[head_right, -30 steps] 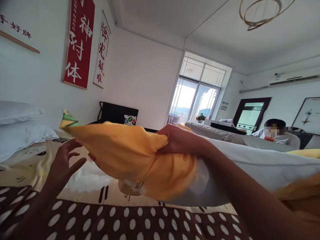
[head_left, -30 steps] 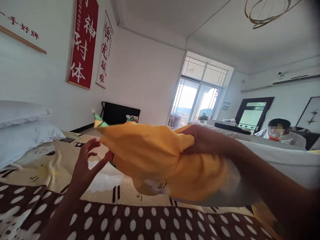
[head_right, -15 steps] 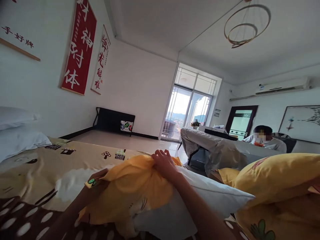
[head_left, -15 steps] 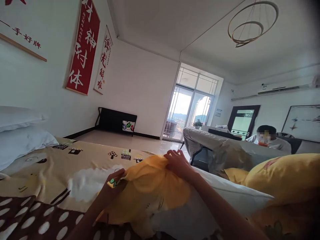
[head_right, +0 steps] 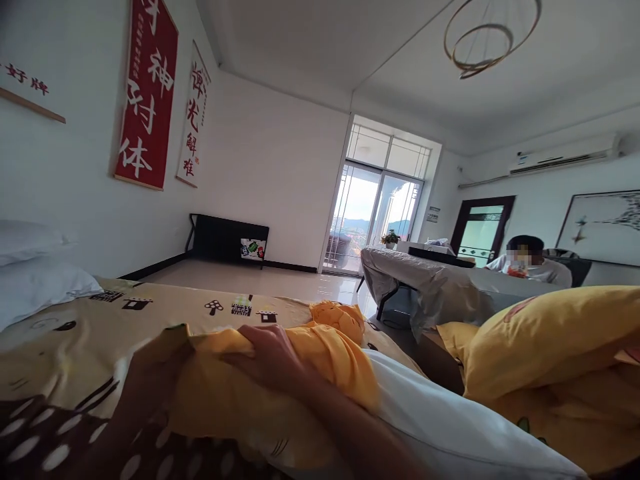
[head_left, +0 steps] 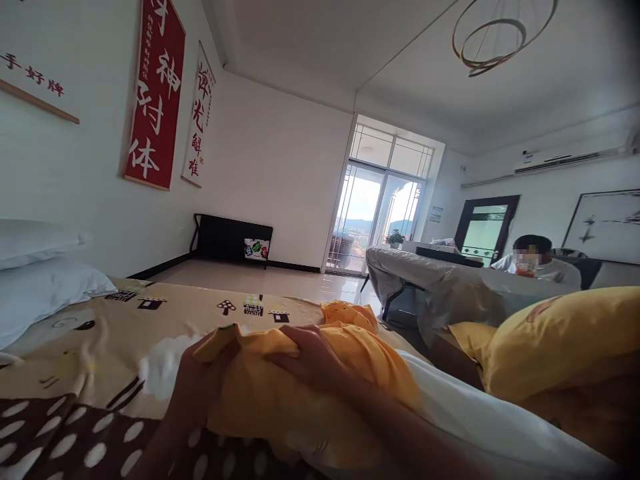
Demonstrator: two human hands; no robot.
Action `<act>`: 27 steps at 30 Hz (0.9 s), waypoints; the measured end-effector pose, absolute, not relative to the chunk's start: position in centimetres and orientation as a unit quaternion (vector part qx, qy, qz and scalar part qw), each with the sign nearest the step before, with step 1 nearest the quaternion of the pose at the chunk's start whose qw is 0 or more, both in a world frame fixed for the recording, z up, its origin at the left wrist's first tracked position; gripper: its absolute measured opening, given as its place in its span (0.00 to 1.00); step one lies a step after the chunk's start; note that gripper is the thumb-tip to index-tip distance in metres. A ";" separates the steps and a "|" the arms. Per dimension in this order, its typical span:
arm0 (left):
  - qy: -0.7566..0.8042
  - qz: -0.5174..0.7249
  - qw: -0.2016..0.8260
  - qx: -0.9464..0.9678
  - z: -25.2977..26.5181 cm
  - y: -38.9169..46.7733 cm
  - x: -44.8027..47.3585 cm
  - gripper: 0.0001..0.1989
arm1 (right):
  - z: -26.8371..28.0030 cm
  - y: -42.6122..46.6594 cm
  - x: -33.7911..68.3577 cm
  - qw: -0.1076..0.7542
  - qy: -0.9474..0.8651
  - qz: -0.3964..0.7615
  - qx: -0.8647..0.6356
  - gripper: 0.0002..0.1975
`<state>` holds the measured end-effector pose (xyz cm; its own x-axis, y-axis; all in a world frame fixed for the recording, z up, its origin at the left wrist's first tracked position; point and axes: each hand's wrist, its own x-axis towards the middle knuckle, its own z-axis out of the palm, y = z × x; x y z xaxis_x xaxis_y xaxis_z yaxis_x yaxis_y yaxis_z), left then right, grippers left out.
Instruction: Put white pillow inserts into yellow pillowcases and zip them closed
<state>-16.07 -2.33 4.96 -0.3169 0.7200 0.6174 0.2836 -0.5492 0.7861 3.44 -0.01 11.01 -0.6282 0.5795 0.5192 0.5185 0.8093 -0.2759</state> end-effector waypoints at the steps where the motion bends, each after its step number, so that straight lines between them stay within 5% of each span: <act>1: 0.462 0.671 0.191 0.548 4.9 -2.1 -16.0 0.15 | 11.7 -0.3 3.9 0.282 -0.905 0.081 -0.308 0.16; 6: 0.410 0.685 0.158 0.581 4.7 -2.1 -16.0 0.12 | 14.8 -0.7 5.2 0.180 -0.923 0.166 -0.297 0.11; 10: 0.274 0.698 0.057 0.659 5.5 -4.2 -16.1 0.06 | 14.0 -0.1 4.7 0.278 -0.911 0.054 -0.298 0.06; 16: 0.162 0.431 0.237 0.855 7.9 -7.1 -17.4 0.25 | 11.8 -0.3 3.5 0.390 -0.890 -0.040 -0.233 0.10; 18: 0.177 0.464 0.237 0.835 7.7 -6.9 -18.1 0.27 | 11.8 -0.4 3.5 0.403 -0.886 -0.047 -0.223 0.10; 21: 0.318 0.600 0.136 0.722 6.9 -5.8 -18.0 0.15 | 11.9 -0.6 3.6 0.417 -0.883 -0.065 -0.206 0.07; 27: 0.372 0.499 0.146 0.769 5.9 -4.5 -15.7 0.13 | 11.7 -1.3 3.2 0.418 -0.887 -0.146 -0.130 0.06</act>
